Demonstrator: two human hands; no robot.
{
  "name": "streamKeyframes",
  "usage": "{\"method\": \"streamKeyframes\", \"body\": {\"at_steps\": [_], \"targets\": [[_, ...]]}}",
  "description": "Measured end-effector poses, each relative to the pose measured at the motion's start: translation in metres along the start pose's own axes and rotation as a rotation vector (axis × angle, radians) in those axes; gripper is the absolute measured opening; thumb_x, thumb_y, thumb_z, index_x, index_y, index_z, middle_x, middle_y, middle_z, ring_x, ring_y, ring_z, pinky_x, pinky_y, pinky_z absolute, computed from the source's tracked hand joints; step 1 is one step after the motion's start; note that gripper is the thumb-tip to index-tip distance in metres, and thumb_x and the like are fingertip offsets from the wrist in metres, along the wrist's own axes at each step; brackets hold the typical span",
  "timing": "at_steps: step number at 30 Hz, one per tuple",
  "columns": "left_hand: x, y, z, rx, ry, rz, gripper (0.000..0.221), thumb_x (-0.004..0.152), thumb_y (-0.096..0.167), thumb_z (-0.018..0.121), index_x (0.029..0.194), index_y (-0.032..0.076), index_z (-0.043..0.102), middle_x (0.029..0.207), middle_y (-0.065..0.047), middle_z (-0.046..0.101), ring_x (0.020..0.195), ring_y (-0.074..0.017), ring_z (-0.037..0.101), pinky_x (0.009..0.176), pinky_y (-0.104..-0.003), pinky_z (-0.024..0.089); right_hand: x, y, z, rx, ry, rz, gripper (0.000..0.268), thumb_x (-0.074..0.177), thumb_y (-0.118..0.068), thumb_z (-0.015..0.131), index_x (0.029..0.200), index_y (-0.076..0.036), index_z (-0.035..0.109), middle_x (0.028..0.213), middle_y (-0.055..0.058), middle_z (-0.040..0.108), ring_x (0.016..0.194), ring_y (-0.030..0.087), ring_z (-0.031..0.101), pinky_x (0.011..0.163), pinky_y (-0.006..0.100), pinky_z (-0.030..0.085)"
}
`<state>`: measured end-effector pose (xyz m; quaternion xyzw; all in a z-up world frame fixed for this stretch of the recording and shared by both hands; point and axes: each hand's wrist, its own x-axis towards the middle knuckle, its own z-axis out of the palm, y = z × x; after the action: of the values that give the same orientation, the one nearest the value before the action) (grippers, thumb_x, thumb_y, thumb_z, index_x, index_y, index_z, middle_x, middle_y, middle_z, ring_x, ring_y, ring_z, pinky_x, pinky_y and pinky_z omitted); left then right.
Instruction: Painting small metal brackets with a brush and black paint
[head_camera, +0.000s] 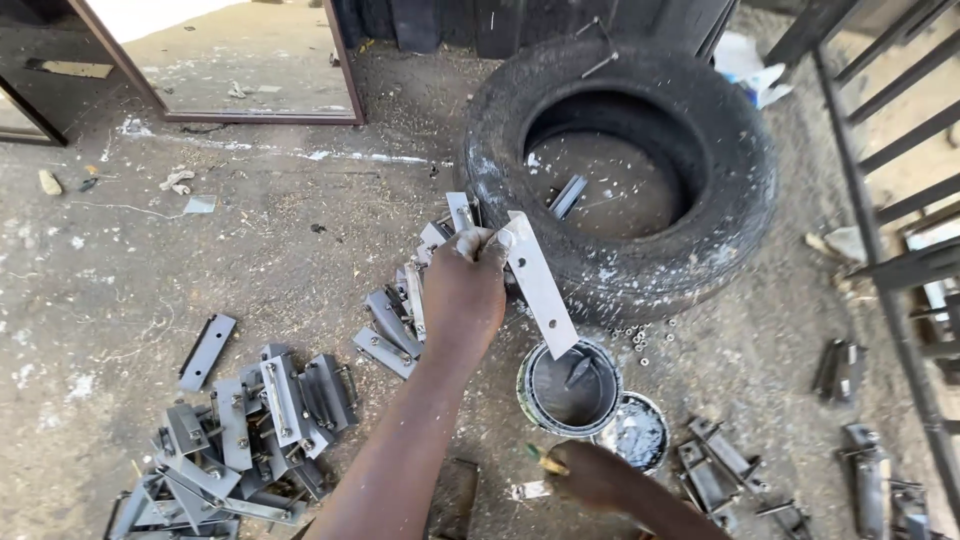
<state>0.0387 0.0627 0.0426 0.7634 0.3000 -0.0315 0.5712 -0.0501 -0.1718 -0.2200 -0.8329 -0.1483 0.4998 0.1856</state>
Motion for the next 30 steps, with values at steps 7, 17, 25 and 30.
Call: {"method": "streamKeyframes", "body": {"at_steps": [7,17,25,30], "targets": [[0.0,-0.005,0.004,-0.052,0.004,-0.012,0.026,0.105,0.027,0.055,0.117,0.017,0.075,0.081,-0.001,0.074,0.051,-0.0107,0.047,0.045,-0.032,0.032,-0.185,-0.075,-0.121,0.707,0.245,0.153,0.019,0.092,-0.018,0.072,0.09,-0.001,0.077,0.082,0.016,0.078,0.072,0.027,0.059,0.075,0.035,0.038],[0.003,-0.01,0.038,0.046,0.003,0.104,0.019,0.103,0.024,0.056,0.096,0.014,0.071,0.079,0.0,0.073,0.058,-0.012,0.056,0.052,-0.033,0.046,-0.176,-0.086,-0.141,1.468,0.564,-0.099,0.019,0.092,0.001,0.067,0.111,-0.003,0.066,0.084,0.015,0.063,0.059,0.021,0.054,0.048,0.029,0.04],[-0.003,-0.007,0.051,0.051,-0.069,0.065,0.025,0.101,0.026,0.055,0.111,0.015,0.075,0.103,-0.004,0.08,0.073,-0.0177,0.069,0.07,-0.039,0.055,-0.167,-0.072,-0.144,1.418,0.679,-0.265,0.015,0.092,-0.004,0.066,0.106,-0.002,0.062,0.09,0.022,0.072,0.06,0.027,0.059,0.045,0.03,0.036],[-0.008,-0.012,0.05,0.023,-0.086,0.033,0.021,0.103,0.024,0.057,0.107,0.012,0.074,0.08,-0.004,0.073,0.056,-0.0128,0.055,0.057,-0.034,0.046,-0.17,-0.077,-0.139,1.368,0.58,-0.256,0.012,0.092,-0.005,0.069,0.104,0.0,0.067,0.093,0.021,0.074,0.062,0.026,0.06,0.051,0.033,0.038]]}}
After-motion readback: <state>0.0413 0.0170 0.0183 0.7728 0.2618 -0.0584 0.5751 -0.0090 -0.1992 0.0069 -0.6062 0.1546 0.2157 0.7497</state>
